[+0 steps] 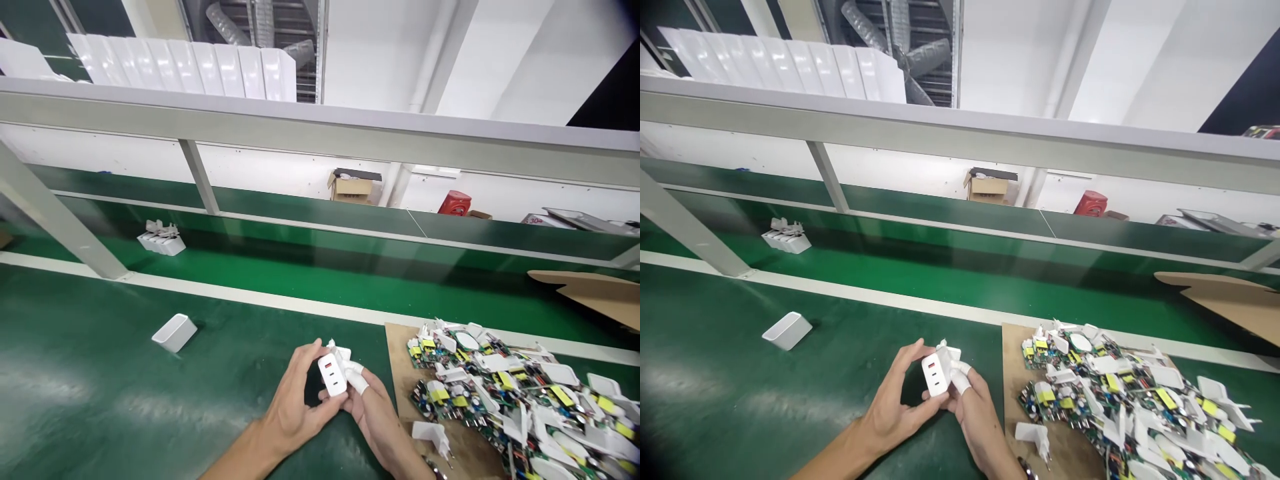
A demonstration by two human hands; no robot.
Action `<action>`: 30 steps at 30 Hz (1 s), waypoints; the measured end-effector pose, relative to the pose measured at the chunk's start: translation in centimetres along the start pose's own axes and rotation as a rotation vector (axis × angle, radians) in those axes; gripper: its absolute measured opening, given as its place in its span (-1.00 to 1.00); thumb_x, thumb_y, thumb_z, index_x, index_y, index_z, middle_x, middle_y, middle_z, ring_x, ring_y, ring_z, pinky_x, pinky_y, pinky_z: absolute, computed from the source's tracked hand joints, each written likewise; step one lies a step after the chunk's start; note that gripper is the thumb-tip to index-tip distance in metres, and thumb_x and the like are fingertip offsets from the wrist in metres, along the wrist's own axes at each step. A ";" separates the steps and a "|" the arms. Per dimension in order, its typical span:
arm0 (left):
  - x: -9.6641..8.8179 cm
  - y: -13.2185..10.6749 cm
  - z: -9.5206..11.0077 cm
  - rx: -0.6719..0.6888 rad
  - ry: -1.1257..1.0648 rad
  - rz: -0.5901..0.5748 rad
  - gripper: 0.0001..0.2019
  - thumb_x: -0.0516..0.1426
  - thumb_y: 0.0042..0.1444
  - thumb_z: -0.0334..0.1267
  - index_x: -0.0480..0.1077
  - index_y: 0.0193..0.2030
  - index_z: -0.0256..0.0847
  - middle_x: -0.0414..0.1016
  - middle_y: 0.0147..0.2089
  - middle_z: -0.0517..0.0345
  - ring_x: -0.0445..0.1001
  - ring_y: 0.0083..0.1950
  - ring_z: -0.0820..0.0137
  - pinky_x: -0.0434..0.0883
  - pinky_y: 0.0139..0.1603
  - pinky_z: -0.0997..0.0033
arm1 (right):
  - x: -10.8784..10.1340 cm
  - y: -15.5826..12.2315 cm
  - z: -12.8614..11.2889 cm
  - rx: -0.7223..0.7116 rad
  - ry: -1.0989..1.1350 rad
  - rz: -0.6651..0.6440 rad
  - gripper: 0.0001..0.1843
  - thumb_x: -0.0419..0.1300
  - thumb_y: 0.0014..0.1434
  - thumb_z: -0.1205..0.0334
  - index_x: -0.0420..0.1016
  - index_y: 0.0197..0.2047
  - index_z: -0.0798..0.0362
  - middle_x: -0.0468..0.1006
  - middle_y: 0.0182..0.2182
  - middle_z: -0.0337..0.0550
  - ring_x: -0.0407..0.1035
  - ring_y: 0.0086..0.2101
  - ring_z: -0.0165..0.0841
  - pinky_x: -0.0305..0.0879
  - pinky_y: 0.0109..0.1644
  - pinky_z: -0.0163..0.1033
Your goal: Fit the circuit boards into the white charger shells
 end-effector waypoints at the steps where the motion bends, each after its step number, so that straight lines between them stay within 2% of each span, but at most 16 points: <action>1: 0.0 0.0 0.3 0.015 0.006 0.015 -0.15 0.28 0.27 -0.34 -0.07 0.57 0.02 0.47 0.18 -0.09 0.52 0.19 0.07 0.56 0.19 -0.05 | 0.3 -0.1 0.0 0.012 0.016 -0.008 -0.39 0.47 0.05 -0.25 0.66 -0.07 0.11 0.72 -0.28 0.03 0.65 -0.30 -0.04 0.61 -0.11 0.17; 6: 0.0 -0.1 0.4 0.025 0.011 0.011 -0.15 0.29 0.27 -0.34 -0.06 0.57 -0.01 0.47 0.20 -0.11 0.49 0.21 0.07 0.56 0.18 -0.02 | 0.9 -0.2 0.2 0.024 0.026 -0.051 -0.41 0.45 0.08 -0.23 0.64 -0.08 0.12 0.70 -0.34 0.01 0.66 -0.29 -0.03 0.60 -0.08 0.17; 9: -0.1 -0.2 0.1 0.009 0.009 -0.003 -0.14 0.30 0.25 -0.32 -0.06 0.56 -0.01 0.47 0.20 -0.09 0.49 0.21 0.08 0.54 0.19 -0.01 | 0.3 0.1 1.0 0.027 -0.007 -0.053 -0.39 0.39 0.14 -0.24 0.61 -0.02 0.14 0.71 -0.29 0.05 0.66 -0.23 0.00 0.59 -0.05 0.18; 11: -0.2 -0.2 -0.2 0.006 0.020 -0.019 -0.14 0.30 0.25 -0.32 -0.06 0.56 -0.01 0.47 0.19 -0.09 0.48 0.21 0.08 0.53 0.20 -0.02 | -0.3 0.2 1.2 -0.029 -0.110 -0.022 -0.37 0.33 0.21 -0.27 0.58 0.06 0.13 0.71 -0.20 0.08 0.65 -0.15 0.00 0.59 0.00 0.17; 14: -0.4 0.1 -0.7 -0.018 0.082 -0.053 -0.17 0.27 0.28 -0.34 -0.06 0.56 -0.02 0.46 0.19 -0.10 0.47 0.20 0.07 0.51 0.20 -0.05 | -0.5 -0.2 0.0 -0.284 -0.390 0.030 -0.46 0.21 0.38 -0.16 0.50 0.20 0.08 0.66 0.00 0.10 0.61 0.00 -0.08 0.56 0.14 0.08; 17: -0.5 0.6 -1.9 -0.099 0.143 -0.096 -0.37 0.24 0.26 -0.35 0.18 0.43 -0.08 0.50 0.12 -0.08 0.49 0.15 0.05 0.51 0.17 -0.07 | 0.6 -1.6 -2.2 -0.650 -0.685 0.027 -0.67 0.12 0.47 0.13 0.49 0.21 0.01 0.61 0.07 0.04 0.58 0.03 -0.21 0.55 0.15 -0.09; 20: 0.2 1.9 -3.7 -0.260 0.133 -0.201 -0.68 0.22 0.26 -0.26 0.41 0.14 -0.13 0.53 0.05 -0.02 0.51 0.07 0.09 0.49 0.14 -0.01 | 2.2 -3.4 -4.1 -1.025 -0.925 0.003 -0.68 0.08 0.42 0.42 0.51 0.15 -0.01 0.61 -0.04 -0.02 0.56 -0.06 -0.28 0.56 0.06 -0.17; 22: 1.1 3.3 -4.8 -0.343 0.130 -0.265 -0.74 0.24 0.23 -0.24 0.44 0.05 -0.17 0.54 0.00 0.01 0.52 -0.01 0.14 0.49 0.08 0.06 | 3.2 -4.4 -4.5 -1.235 -1.008 -0.058 -0.66 0.08 0.36 0.51 0.50 0.09 0.03 0.60 -0.20 -0.07 0.52 -0.22 -0.30 0.55 -0.13 -0.21; 24: 2.4 5.1 -5.6 -0.360 0.132 -0.309 -0.72 0.30 0.13 -0.27 0.46 -0.02 -0.19 0.56 -0.06 0.05 0.53 -0.07 0.17 0.49 0.03 0.14 | 3.6 -4.8 -4.2 -1.356 -1.065 -0.105 -0.71 0.09 0.29 0.54 0.48 -0.03 0.04 0.56 -0.34 -0.13 0.44 -0.36 -0.32 0.45 -0.30 -0.24; 27: 5.1 7.6 -6.1 -0.341 0.126 -0.366 -0.73 0.35 0.06 -0.24 0.48 -0.10 -0.22 0.57 -0.17 0.10 0.54 -0.15 0.21 0.50 -0.06 0.22 | 3.6 -4.5 -3.5 -1.416 -1.140 -0.133 -0.75 0.07 0.20 0.55 0.44 -0.19 0.02 0.53 -0.40 -0.15 0.40 -0.42 -0.31 0.36 -0.36 -0.23; 29: 6.5 8.4 -6.2 -0.334 0.133 -0.385 -0.67 0.36 0.06 -0.22 0.49 -0.05 -0.25 0.60 -0.15 0.06 0.57 -0.15 0.19 0.52 -0.06 0.21 | 3.3 -4.3 -3.0 -1.450 -1.182 -0.144 -0.75 0.07 0.16 0.55 0.43 -0.21 0.03 0.53 -0.41 -0.14 0.39 -0.44 -0.31 0.32 -0.37 -0.23; 30: 6.8 8.5 -6.1 -0.329 0.143 -0.383 -0.59 0.38 0.04 -0.22 0.49 0.03 -0.26 0.61 -0.08 0.00 0.58 -0.10 0.15 0.53 -0.03 0.19 | 3.1 -4.2 -2.7 -1.464 -1.206 -0.153 -0.74 0.07 0.16 0.55 0.43 -0.20 0.03 0.53 -0.41 -0.13 0.38 -0.44 -0.31 0.31 -0.38 -0.23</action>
Point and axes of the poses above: each hand's wrist, its own y-axis towards the middle knuckle, its own x-axis out of the palm, z = x × y, the point moved 5 cm from there along y, towards the middle knuckle
